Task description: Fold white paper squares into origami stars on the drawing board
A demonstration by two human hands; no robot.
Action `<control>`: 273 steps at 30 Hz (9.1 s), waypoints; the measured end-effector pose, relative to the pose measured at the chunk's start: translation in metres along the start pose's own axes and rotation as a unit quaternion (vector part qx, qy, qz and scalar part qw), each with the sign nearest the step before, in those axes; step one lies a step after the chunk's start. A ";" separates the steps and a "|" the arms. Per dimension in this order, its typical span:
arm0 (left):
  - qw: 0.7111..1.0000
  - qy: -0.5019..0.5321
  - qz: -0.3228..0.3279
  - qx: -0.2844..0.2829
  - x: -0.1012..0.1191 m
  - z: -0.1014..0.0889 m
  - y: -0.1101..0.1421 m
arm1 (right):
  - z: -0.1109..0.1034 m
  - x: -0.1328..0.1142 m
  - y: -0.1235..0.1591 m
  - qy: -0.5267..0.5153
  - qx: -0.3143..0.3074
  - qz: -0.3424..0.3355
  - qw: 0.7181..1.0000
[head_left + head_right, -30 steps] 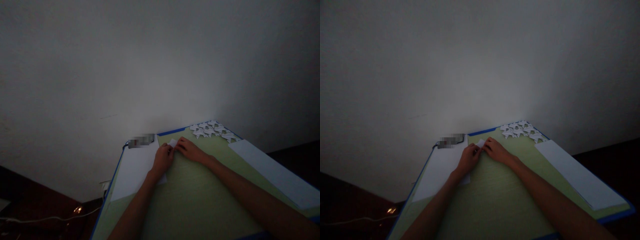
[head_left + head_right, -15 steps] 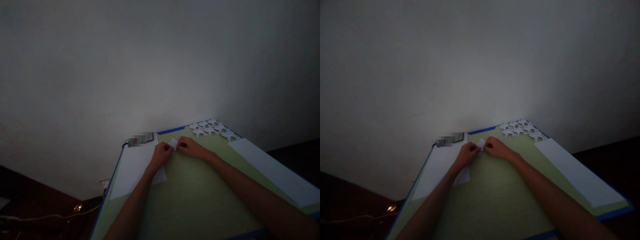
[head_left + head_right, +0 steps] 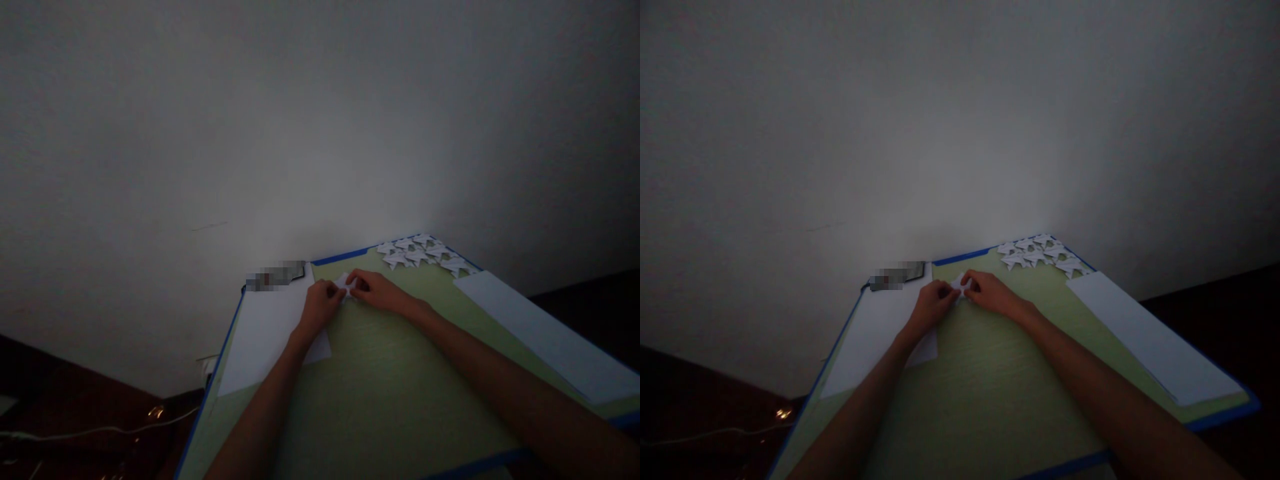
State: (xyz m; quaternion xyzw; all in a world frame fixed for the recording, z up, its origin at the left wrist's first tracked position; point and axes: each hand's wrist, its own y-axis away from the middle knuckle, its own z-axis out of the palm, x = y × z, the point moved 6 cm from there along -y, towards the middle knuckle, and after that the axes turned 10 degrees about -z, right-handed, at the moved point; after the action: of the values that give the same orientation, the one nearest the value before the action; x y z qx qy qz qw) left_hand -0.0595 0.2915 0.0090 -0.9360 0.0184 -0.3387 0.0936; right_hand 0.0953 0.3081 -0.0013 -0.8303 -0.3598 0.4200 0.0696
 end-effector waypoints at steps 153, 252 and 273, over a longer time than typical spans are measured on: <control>0.948 0.301 0.015 -0.101 0.007 0.003 0.004 | -0.010 0.005 0.019 -0.272 0.125 0.048 0.953; 0.882 0.461 -0.082 -0.054 -0.007 0.002 0.020 | 0.006 -0.009 -0.012 -0.336 0.315 0.071 0.885; 0.874 0.474 -0.107 -0.009 -0.013 -0.001 0.018 | 0.007 -0.012 -0.012 -0.343 0.303 0.070 0.886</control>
State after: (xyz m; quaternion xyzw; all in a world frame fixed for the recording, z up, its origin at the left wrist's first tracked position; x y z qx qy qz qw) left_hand -0.0696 0.2748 -0.0022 -0.6603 -0.0368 -0.7496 0.0279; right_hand 0.0786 0.3073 0.0069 -0.5960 -0.1577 0.7707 0.1609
